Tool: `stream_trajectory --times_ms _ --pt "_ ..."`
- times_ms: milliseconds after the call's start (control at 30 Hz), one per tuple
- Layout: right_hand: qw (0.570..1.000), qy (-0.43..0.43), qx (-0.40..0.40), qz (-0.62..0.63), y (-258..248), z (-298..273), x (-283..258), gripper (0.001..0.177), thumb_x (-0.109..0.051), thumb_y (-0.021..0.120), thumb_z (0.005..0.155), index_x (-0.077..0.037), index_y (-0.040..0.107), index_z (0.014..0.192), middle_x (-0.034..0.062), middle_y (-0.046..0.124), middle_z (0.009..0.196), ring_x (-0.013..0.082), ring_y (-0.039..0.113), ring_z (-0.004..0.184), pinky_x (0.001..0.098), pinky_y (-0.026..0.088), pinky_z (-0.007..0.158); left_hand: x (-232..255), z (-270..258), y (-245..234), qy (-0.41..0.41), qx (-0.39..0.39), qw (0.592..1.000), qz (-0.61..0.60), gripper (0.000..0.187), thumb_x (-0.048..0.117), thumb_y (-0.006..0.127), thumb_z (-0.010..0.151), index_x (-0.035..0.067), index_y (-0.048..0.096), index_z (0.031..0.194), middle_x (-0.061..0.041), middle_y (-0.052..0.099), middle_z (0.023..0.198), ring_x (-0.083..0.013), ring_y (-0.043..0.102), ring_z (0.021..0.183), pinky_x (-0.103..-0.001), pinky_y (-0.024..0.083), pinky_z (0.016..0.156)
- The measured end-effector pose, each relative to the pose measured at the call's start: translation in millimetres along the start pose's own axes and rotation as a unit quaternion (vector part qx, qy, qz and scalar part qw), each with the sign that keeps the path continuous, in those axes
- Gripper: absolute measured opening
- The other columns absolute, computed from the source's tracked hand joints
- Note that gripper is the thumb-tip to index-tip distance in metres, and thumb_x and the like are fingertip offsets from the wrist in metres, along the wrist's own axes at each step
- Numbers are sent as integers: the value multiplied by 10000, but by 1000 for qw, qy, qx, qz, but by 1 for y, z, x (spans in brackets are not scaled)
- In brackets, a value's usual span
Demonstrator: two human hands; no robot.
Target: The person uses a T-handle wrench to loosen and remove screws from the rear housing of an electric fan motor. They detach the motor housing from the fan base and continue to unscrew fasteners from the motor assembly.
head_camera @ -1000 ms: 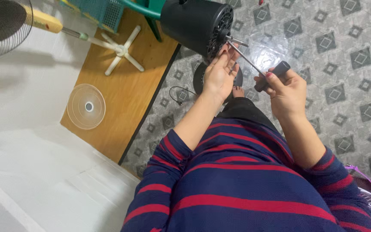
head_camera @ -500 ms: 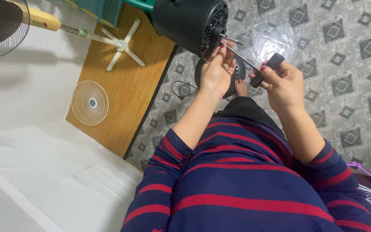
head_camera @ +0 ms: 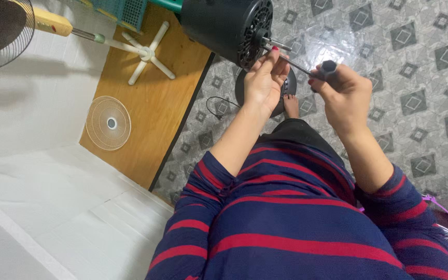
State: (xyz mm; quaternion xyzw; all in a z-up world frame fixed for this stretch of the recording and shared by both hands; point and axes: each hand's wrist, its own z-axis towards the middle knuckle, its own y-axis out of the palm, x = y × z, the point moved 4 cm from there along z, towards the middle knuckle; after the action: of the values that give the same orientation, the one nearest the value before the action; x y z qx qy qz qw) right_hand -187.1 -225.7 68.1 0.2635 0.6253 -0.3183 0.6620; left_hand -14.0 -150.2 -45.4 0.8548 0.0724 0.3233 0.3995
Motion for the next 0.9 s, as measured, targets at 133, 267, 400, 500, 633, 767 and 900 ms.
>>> stream_trajectory --times_ms 133,267,400,500,633,767,900 --pt "987 59 89 117 -4 -9 -1 336 -20 703 972 -15 603 1293 29 717 1115 168 706 1043 305 588 923 1 0 6 14 -9 999 27 91 101 672 1011 28 662 1064 -117 734 1020 -198 732 935 -357 585 889" --pt "923 188 110 318 -3 -10 8 405 -196 616 943 -80 550 1325 1 726 1067 168 728 941 344 608 804 7 -2 13 27 -7 999 44 99 97 657 1012 21 670 1073 -117 730 1023 -217 728 949 -371 586 894" --pt "899 231 -3 372 -3 -2 17 241 -182 626 1068 24 620 1194 155 739 1012 271 743 843 440 613 768 8 -7 18 32 -25 998 48 116 123 623 1042 26 671 1081 -95 722 1055 -218 720 1012 -375 577 926" --pt "969 142 -3 202 -6 2 11 127 -50 698 1058 31 675 1153 151 730 1054 253 723 912 414 610 856 11 -10 24 32 -54 997 51 131 142 606 1084 29 673 1089 -115 720 1073 -213 706 1028 -370 561 968" --pt "958 -144 27 -245 -2 0 -30 267 74 814 937 -5 732 1178 165 724 1136 302 739 998 408 585 893 14 -16 28 20 -54 997 41 135 152 602 1055 40 678 1056 -101 729 1045 -200 711 991 -347 589 892" --pt "910 -261 42 -319 9 -2 -60 381 126 797 803 -38 758 1145 220 569 1286 373 652 1135 433 583 969 10 -22 27 -11 -37 993 114 156 156 644 1077 6 685 1059 -126 719 994 -184 697 866 -323 607 779" --pt "966 -180 113 -149 6 -6 -60 468 88 677 801 -15 629 1255 155 456 1341 320 577 1201 402 562 982 2 -20 31 0 -43 991 127 193 145 651 1056 -45 684 1048 -162 733 991 -198 741 862 -312 627 748"
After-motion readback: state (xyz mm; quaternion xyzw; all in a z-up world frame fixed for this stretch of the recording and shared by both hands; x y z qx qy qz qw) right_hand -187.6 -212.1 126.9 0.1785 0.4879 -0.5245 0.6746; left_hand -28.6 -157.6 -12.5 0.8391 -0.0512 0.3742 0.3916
